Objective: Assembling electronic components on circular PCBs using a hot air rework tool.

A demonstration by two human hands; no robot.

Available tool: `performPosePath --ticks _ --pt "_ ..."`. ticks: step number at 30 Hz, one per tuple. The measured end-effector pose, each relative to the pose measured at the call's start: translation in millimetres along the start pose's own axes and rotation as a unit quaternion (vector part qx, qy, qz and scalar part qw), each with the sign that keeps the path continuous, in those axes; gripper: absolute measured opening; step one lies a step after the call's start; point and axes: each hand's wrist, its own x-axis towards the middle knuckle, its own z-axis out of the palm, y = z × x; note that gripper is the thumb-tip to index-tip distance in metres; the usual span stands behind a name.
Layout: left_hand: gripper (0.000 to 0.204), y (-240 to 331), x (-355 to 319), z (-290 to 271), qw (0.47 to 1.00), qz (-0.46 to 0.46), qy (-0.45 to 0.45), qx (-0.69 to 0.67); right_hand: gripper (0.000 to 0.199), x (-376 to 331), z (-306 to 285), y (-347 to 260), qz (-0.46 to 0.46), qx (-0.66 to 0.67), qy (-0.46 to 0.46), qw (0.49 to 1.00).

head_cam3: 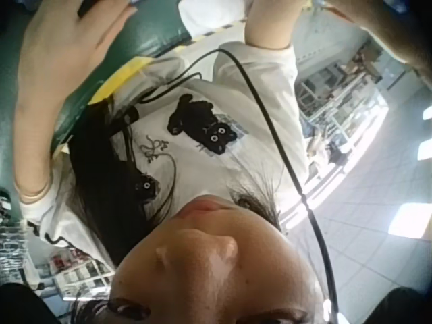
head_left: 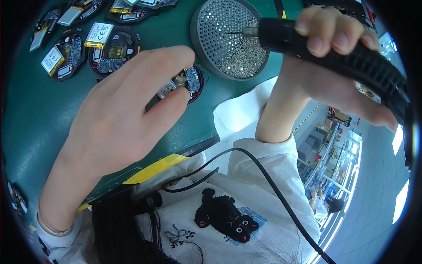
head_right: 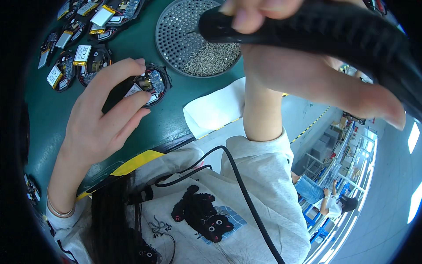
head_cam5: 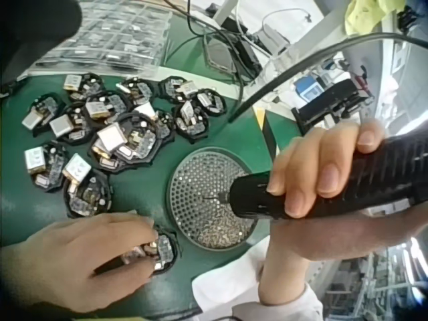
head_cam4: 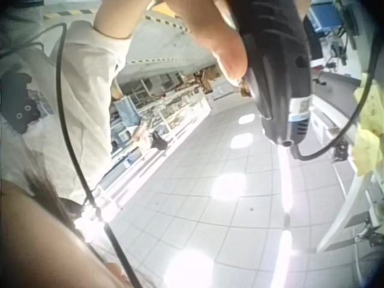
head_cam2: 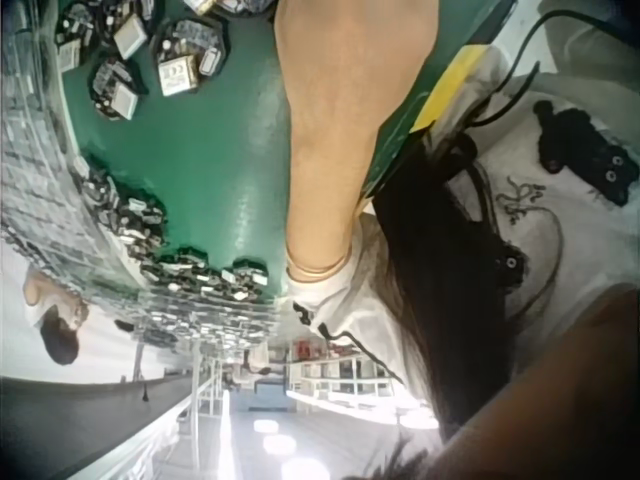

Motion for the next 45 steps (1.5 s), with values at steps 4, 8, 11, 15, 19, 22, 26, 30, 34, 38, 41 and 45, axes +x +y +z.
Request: performPosePath --ticks 4,8,11,15,19,22,26,30,34,38,41,45 --pt "0.033 1 -2 1 0.998 -0.038 0.024 -0.047 0.09 0 18 -21 0.031 0.107 0.112 0.987" --pt "0.033 3 0 -1 0.997 -0.04 0.027 -0.053 0.082 10 39 -18 0.056 0.13 0.05 0.989" --pt "0.034 6 1 -3 0.997 -0.048 0.022 -0.06 0.081 18 41 -12 0.036 0.113 -0.041 0.992" --pt "0.039 7 3 -3 0.999 -0.026 0.016 -0.021 0.081 18 44 -12 0.044 0.113 -0.029 0.992" --pt "0.042 5 6 -3 1.0 -0.008 0.017 -0.007 0.082 16 45 -9 0.054 0.116 -0.018 0.992" --pt "0.044 4 6 -1 1.0 -0.001 0.022 -0.015 0.082 16 46 -9 0.047 0.115 -0.022 0.992" --pt "0.046 4 8 0 0.999 0.011 0.03 -0.01 0.083 17 48 -10 0.046 0.112 -0.023 0.992" --pt "0.047 6 10 1 0.999 0.013 0.031 -0.001 0.083 17 48 -10 0.048 0.108 -0.021 0.993" --pt "0.047 6 11 1 0.999 -0.007 0.025 -0.023 0.082 18 48 -9 0.04 0.101 -0.027 0.994" --pt "0.047 8 11 2 0.997 -0.034 0.031 -0.056 0.079 21 55 -13 0.034 0.084 -0.026 0.996" --pt "0.047 8 11 1 0.995 -0.05 0.031 -0.077 0.074 24 65 -15 0.026 0.058 -0.02 0.998" --pt "0.045 8 11 1 0.995 -0.055 0.03 -0.082 0.073 25 73 -12 0.023 0.037 -0.017 0.999"
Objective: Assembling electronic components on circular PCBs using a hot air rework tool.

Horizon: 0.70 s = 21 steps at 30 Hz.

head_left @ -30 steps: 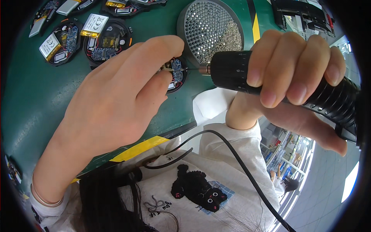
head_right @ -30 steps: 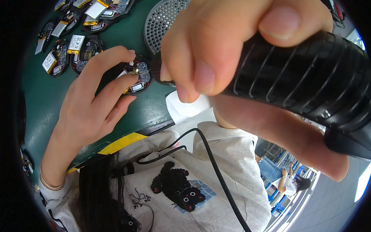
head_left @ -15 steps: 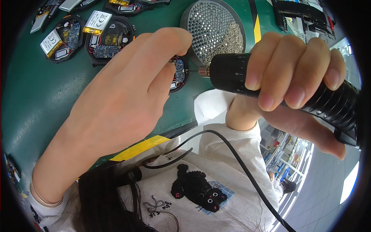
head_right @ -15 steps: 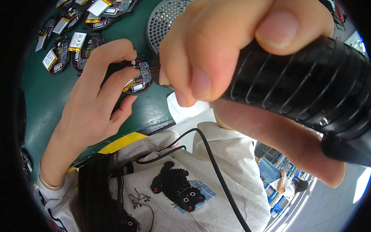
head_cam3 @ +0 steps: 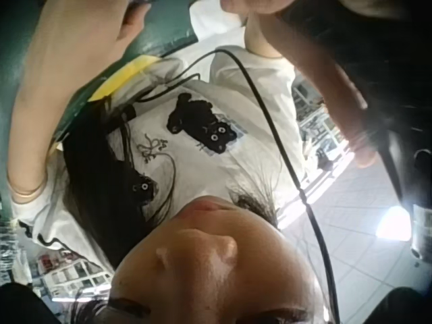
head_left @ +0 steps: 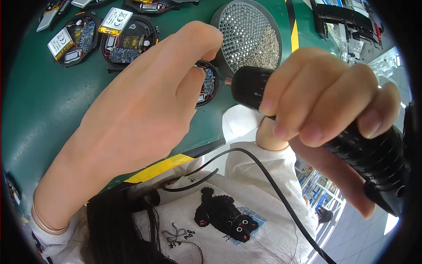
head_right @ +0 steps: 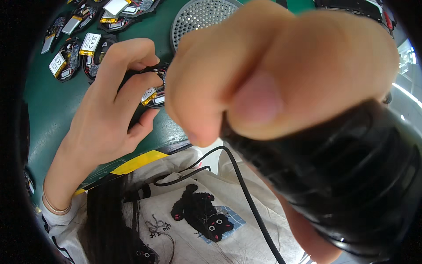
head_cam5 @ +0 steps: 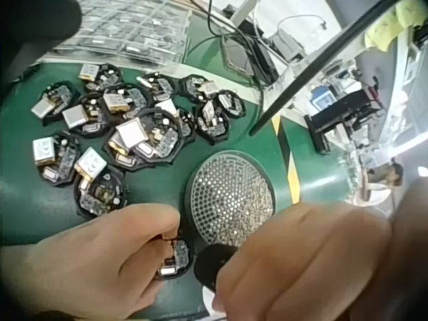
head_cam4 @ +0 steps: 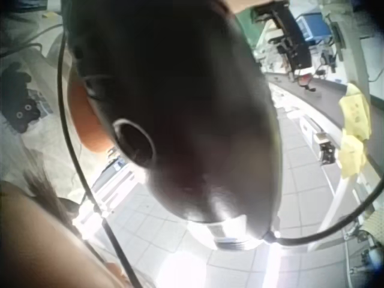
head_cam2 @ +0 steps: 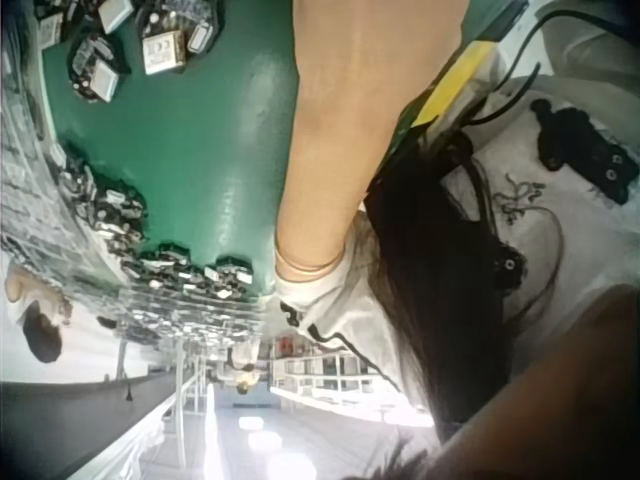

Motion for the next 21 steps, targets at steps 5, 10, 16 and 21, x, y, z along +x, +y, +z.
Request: performPosePath --ticks 5,10,16,21 --pt "0.044 -2 -1 -2 0.998 0.022 -0.02 0.047 0.073 -4 -14 -5 0.008 0.027 0.005 1.0" --pt "0.04 1 3 -4 1.0 -0.002 0.01 -0.027 0.075 -11 -17 -14 0.025 0.134 0.153 0.979" --pt "0.033 1 8 -11 0.997 0.045 -0.01 0.06 0.081 -15 -24 -11 0.028 0.151 0.166 0.974" --pt "0.035 -1 1 -2 0.999 0.019 0.041 0.029 0.085 -8 -24 -7 0.034 0.059 0.019 0.997"
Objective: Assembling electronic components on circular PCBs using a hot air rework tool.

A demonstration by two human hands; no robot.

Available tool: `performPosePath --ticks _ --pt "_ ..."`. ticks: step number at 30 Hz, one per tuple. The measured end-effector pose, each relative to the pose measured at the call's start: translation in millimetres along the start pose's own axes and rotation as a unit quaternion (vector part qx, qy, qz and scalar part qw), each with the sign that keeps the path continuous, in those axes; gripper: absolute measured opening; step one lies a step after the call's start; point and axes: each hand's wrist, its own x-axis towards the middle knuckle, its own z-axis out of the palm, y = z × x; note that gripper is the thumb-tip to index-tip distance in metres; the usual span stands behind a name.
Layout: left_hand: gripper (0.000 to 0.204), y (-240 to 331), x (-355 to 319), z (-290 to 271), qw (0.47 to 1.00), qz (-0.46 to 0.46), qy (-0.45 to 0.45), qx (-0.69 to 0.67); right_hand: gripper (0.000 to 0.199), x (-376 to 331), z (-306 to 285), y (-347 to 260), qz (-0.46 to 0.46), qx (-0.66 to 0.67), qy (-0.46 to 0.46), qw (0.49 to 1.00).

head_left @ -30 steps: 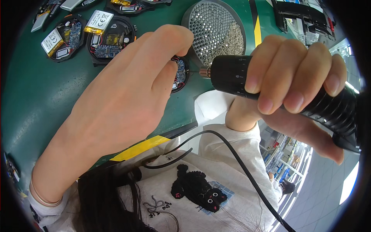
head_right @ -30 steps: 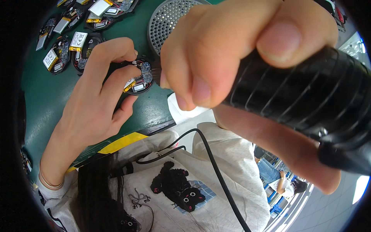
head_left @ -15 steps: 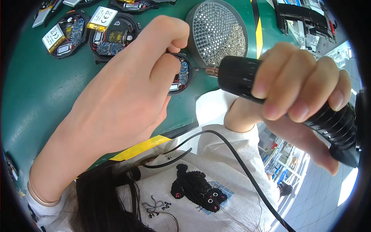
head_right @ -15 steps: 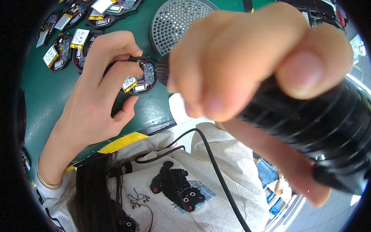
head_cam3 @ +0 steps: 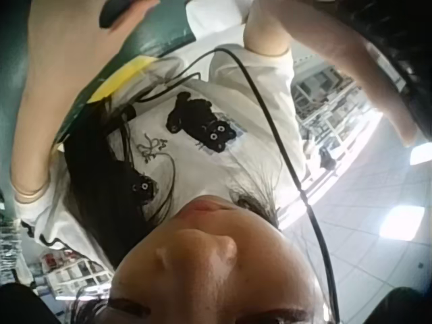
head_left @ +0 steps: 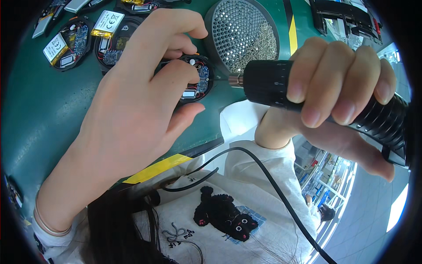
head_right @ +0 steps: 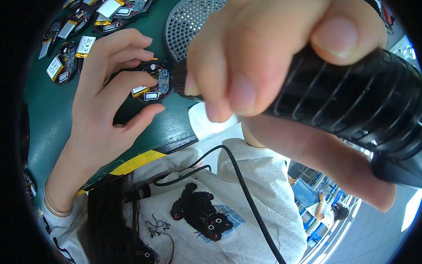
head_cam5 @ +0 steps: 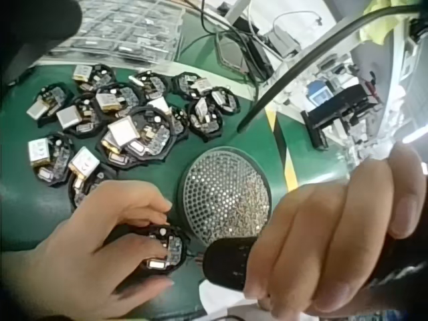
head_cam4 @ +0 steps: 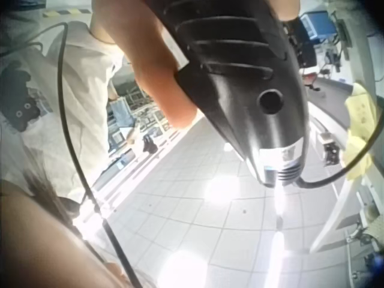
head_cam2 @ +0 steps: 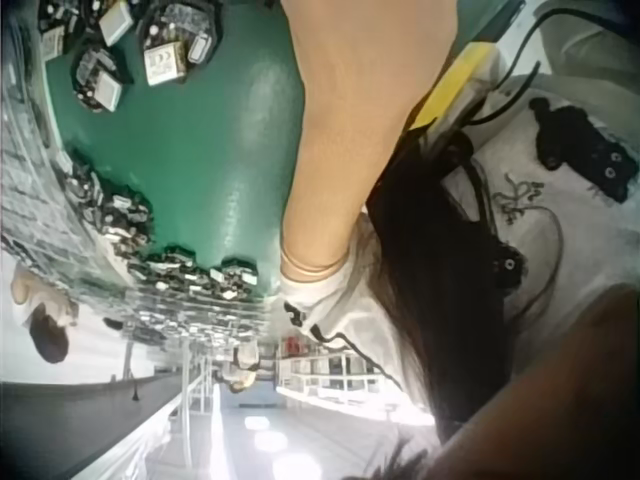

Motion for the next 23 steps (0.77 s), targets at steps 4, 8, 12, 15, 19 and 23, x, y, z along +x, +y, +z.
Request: performPosePath --ticks 4,8,12,15,19,23 --pt "0.035 -2 1 0 1.0 0.01 -0.004 0.007 0.088 -1 -3 -2 0.017 -0.012 -0.024 1.0" --pt "0.037 -1 0 2 1.0 0.003 0.004 0.006 0.09 -1 -4 0 0.009 -0.026 -0.028 0.999" --pt "0.038 -2 0 1 1.0 0.005 -0.003 0.008 0.088 -2 -1 -1 0.01 -0.021 -0.007 1.0" --pt "0.04 -1 2 1 1.0 0.005 -0.001 0.009 0.085 0 0 3 0.014 0.006 -0.022 1.0" --pt "0.042 7 0 0 0.999 -0.025 -0.038 0.028 0.083 2 4 -5 0.012 -0.01 -0.028 0.999" --pt "0.043 0 -2 -2 0.997 -0.01 -0.054 0.058 0.082 35 20 13 0.015 -0.018 -0.041 0.999"
